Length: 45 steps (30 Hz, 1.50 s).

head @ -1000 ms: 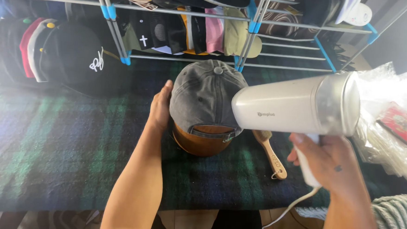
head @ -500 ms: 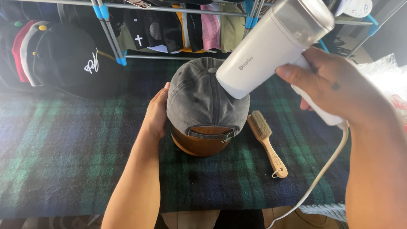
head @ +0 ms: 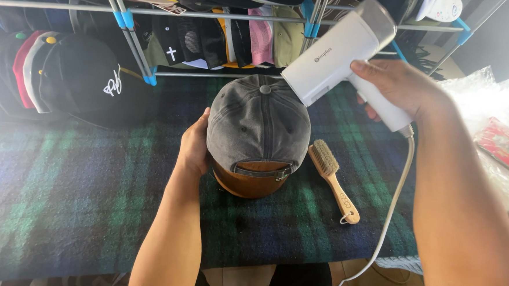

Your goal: Cleaning and reshaping a baseball cap using a brush and a hair dryer

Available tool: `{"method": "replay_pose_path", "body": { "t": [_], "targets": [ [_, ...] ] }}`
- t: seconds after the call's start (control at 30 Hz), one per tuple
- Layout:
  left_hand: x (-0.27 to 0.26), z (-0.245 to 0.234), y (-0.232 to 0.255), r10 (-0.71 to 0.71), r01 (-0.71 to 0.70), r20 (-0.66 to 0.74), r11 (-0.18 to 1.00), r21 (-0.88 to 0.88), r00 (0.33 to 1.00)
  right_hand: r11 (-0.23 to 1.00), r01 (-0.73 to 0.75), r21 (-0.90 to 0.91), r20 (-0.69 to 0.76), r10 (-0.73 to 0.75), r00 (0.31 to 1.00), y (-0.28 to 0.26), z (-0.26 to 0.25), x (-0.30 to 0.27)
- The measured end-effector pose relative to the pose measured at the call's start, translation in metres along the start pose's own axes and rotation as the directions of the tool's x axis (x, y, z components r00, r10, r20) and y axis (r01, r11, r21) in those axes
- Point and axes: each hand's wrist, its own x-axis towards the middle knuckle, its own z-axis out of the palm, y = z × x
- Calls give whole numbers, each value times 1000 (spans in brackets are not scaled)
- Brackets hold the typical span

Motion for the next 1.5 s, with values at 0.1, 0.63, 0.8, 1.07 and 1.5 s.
{"method": "replay_pose_path", "body": {
  "t": [0.1, 0.63, 0.8, 1.07, 1.5],
  "targets": [
    [6, -2, -2, 9, -9, -1, 1000, 4, 1000, 988, -79, 130, 46, 74, 996, 30, 10, 20],
    [36, -18, -33, 231, -228, 44, 972, -61, 972, 769, 222, 600, -417, 64, 907, 124, 104, -96],
    [33, -15, -37, 246, -243, 43, 968, -66, 968, 751, 328, 573, -539, 44, 841, 127, 155, -137],
    [39, -17, -41, 306, -302, 61, 951, -67, 950, 793, 378, 477, -616, -4, 788, 132, 179, -127],
    [36, -18, -44, 379, -379, 84, 925, -18, 922, 800, 216, 560, -255, -82, 963, 113, 64, -20]
  ]
}}
